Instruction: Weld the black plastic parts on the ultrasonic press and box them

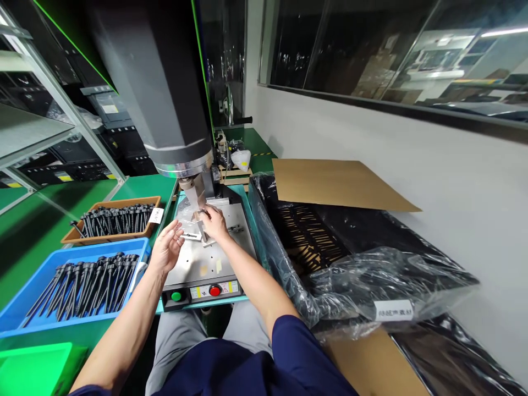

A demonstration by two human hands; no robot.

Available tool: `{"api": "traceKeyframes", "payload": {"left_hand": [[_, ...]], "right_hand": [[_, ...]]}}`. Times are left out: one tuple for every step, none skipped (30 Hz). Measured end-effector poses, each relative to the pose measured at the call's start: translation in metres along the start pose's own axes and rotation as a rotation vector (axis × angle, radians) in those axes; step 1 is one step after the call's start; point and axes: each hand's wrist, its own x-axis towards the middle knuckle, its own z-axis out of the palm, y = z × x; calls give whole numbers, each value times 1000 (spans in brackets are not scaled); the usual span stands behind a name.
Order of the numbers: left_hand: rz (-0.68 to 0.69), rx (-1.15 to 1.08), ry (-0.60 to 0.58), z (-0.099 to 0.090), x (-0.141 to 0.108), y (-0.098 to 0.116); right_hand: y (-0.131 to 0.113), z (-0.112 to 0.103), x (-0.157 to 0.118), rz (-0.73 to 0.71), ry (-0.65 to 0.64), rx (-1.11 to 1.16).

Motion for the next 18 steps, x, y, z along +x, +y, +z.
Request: {"api": "traceKeyframes", "payload": {"left_hand": [[-5,-5,5,-1,0,0],[-9,-10,10,-1,-1,-1],[-12,-15,14,-2,-1,-1],[-16,-19,16,-2,-1,-1],[-20,-20,18,-2,-2,-2],[-24,-21,18,-3,-2,-3],[-28,-20,18,-3,-2,-3],[-32,-19,17,-4,-3,-4],[-35,-16,17,-4,-3,-5],[-37,-14,16,-5,-4,-6],[-40,-11,15,-5,-4,-7],[-43,-8,13,-5,-5,-7],[-47,-4,12,-6,-5,-8],[-51,-2,10,-6,-5,-9],[-54,1,8,-5,-6,-9],[-56,4,8,-5,-6,-10],[-56,8,8,-5,-6,-10],[-56,13,8,-4,-6,-10]], "right_hand": [[0,-1,1,-17,-17,-18],[1,-2,2,-30,-37,-35],[2,-2,3,-38,-56,-49],[4,-2,4,-40,-66,-58],[5,-1,6,-40,-60,-63],[6,0,7,-38,-41,-65],[8,1,7,-34,-16,-66],[9,2,8,-26,9,-67],[10,4,8,-14,31,-70],[10,5,9,0,45,-76],[11,7,9,17,54,-82],[11,8,9,35,62,-88],[11,10,8,54,72,-92],[11,11,8,72,86,-92],[11,12,6,86,99,-84],[11,13,4,91,113,-65],[11,13,2,89,126,-33],[11,13,-1,86,138,11]]}}
